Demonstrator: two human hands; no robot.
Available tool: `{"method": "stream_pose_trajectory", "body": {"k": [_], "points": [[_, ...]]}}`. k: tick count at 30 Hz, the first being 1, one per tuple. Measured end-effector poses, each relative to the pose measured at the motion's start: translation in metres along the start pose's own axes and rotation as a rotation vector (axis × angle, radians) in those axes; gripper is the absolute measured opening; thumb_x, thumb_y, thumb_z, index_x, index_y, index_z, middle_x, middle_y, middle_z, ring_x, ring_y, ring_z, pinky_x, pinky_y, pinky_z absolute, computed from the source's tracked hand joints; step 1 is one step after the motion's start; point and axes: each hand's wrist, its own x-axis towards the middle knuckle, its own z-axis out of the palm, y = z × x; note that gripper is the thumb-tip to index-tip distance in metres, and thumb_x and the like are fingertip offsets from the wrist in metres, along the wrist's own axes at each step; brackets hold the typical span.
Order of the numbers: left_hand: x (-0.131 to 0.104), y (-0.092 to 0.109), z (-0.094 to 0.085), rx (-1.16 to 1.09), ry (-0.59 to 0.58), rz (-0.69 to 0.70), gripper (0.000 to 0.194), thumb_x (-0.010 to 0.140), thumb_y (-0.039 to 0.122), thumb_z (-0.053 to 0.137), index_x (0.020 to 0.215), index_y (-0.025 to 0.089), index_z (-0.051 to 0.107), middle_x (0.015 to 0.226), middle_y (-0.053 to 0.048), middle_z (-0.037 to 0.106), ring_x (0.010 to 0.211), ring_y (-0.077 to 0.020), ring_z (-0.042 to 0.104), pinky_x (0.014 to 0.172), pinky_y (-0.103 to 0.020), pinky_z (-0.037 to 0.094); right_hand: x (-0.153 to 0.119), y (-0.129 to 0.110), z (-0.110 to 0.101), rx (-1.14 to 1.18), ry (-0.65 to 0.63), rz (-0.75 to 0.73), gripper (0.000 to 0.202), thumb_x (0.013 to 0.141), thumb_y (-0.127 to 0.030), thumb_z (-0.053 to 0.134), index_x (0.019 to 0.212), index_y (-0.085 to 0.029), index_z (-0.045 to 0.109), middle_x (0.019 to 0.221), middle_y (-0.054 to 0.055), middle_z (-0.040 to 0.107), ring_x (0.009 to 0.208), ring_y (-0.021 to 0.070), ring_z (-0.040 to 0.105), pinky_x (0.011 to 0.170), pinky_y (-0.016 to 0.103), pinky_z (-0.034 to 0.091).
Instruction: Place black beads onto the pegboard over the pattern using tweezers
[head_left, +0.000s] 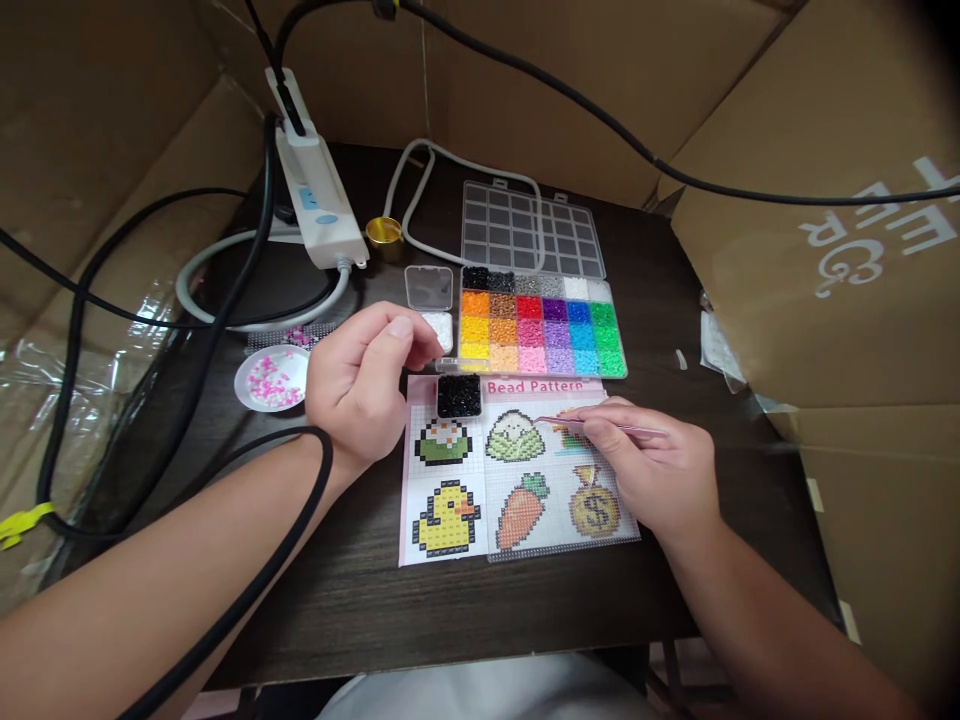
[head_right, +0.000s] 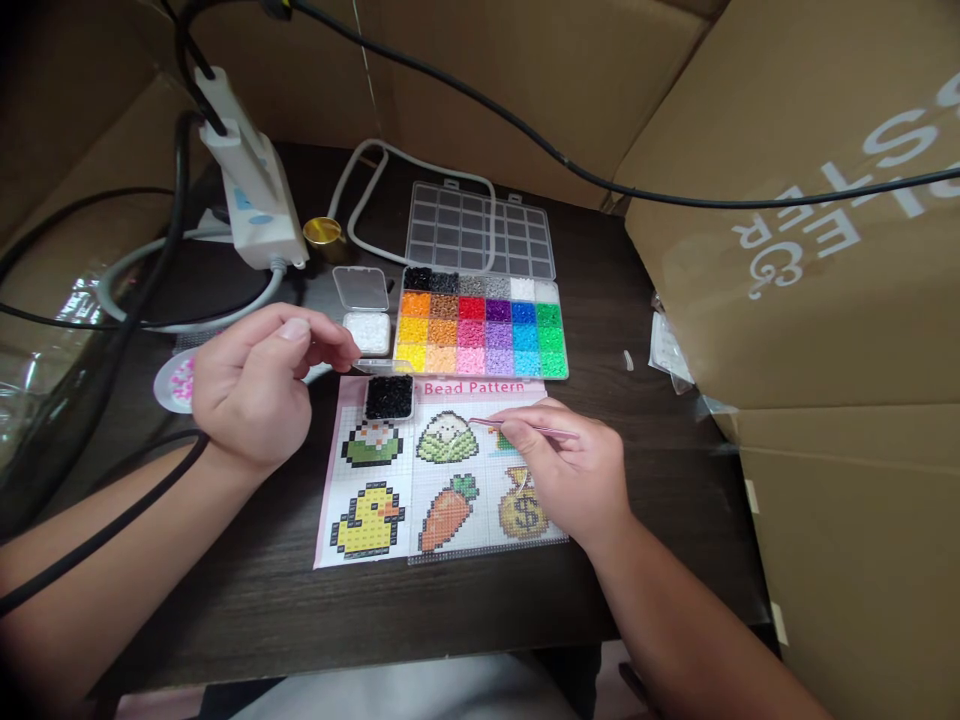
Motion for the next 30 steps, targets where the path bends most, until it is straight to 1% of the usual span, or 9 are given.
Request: {"method": "stream_pose_trajectory", "body": {"k": [9, 16, 22, 27, 30], "points": [[0.001, -0.0021, -0.0013, -0.032, -0.008, -0.002, 0.025, 0.09, 0.029, 0.052, 0.072, 0.023, 0.069, 0.069, -0.002, 0.064, 0.061, -0.0151, 0.057, 0.057, -0.031, 0.043, 0.0031, -0.003, -0.0009, 0.004, 0.001, 0.005, 0.014, 0.085, -0.018, 0.065, 0.086, -0.022, 0.078, 0.084, 0.004, 0.077, 0.077, 0.0164, 0.071, 0.065, 0.026, 0.057], [0.0037, -0.002, -0.0032, -0.031, 0.006, -0.028, 0.023, 0.087, 0.03, 0.054, 0.072, 0.024, 0.071, 0.068, -0.003, 0.065, 0.063, -0.017, 0.059, 0.057, -0.034, 0.044, 0.0056, -0.0018, 0.0006, 0.034, 0.012, 0.003, 0.014, 0.084, -0.018, 0.065, 0.085, -0.021, 0.078, 0.081, 0.004, 0.075, 0.074, 0.0167, 0.07, 0.063, 0.027, 0.057], [0.0041, -0.0012, -0.002, -0.024, 0.034, -0.021, 0.023, 0.086, 0.029, 0.054, 0.073, 0.024, 0.072, 0.066, -0.004, 0.064, 0.062, -0.018, 0.059, 0.055, -0.035, 0.042, 0.0061, -0.0013, 0.001, 0.033, 0.018, 0.007, 0.014, 0.084, -0.018, 0.065, 0.086, -0.023, 0.078, 0.083, 0.004, 0.077, 0.079, 0.0185, 0.072, 0.065, 0.028, 0.058], [0.0043, 0.0032, -0.0005, -0.046, 0.039, -0.054, 0.021, 0.083, 0.024, 0.054, 0.073, 0.023, 0.073, 0.067, -0.004, 0.064, 0.063, -0.019, 0.059, 0.056, -0.036, 0.042, 0.0086, -0.0019, 0.0009, 0.006, -0.002, -0.001, 0.015, 0.084, -0.016, 0.065, 0.083, -0.022, 0.078, 0.081, 0.004, 0.076, 0.076, 0.0172, 0.071, 0.066, 0.027, 0.057], [0.0044, 0.0067, 0.0007, -0.067, 0.045, -0.065, 0.021, 0.081, 0.021, 0.054, 0.072, 0.02, 0.072, 0.066, -0.004, 0.065, 0.064, -0.0193, 0.059, 0.056, -0.035, 0.042, 0.0089, -0.0016, -0.0001, -0.004, -0.011, 0.004, 0.015, 0.084, -0.016, 0.065, 0.083, -0.022, 0.078, 0.081, 0.003, 0.076, 0.076, 0.0166, 0.071, 0.067, 0.027, 0.057]]}}
